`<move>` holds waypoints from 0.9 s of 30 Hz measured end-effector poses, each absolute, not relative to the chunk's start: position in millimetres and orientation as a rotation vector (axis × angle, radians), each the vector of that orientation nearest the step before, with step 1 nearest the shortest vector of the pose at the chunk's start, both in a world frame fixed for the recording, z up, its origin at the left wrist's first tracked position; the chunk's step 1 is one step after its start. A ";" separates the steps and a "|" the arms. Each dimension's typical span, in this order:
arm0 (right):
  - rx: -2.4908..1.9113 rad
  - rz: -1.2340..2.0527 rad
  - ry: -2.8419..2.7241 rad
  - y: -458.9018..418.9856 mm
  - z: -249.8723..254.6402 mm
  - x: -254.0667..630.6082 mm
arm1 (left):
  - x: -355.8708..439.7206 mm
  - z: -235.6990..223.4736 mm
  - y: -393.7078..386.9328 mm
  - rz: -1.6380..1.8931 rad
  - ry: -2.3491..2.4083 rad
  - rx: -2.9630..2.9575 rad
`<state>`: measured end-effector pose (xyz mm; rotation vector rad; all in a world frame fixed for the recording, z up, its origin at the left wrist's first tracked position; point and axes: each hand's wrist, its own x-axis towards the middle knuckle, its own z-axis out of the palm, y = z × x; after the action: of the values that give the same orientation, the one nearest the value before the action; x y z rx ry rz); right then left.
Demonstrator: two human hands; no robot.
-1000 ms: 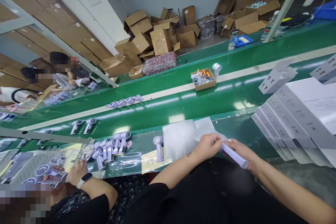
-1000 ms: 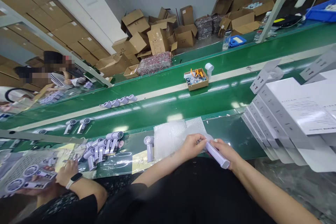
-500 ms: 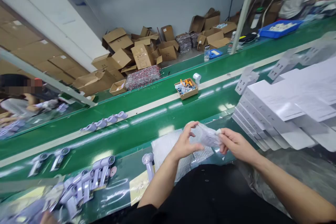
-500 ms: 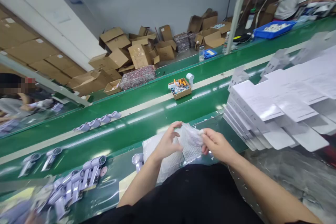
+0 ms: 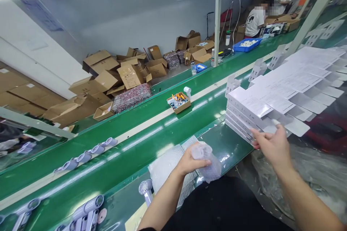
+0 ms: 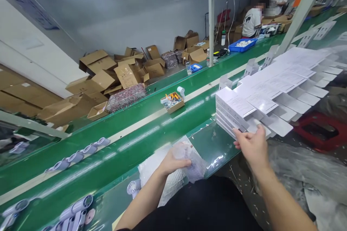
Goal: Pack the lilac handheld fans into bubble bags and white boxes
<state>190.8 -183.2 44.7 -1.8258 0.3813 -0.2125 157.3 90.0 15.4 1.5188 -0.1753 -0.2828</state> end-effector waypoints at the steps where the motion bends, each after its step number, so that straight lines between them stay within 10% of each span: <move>1: -1.868 -0.249 0.465 -192.5 40.1 196.8 | 156.2 14.4 92.1 -0.248 -0.114 1.457; 9: -2.591 -0.638 0.050 -184.8 41.1 202.7 | 168.9 21.3 136.0 0.270 0.340 1.000; 14: -3.009 -0.255 -0.706 -141.0 30.0 219.2 | 194.8 22.9 140.3 0.476 0.516 0.751; 27: -2.156 0.081 -0.962 -77.7 -104.4 242.3 | 185.3 -9.3 86.4 0.687 0.386 2.255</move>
<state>242.3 -77.7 -104.4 -2.1555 -0.9623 0.0811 185.3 86.4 -9.3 2.2554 0.3859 0.6867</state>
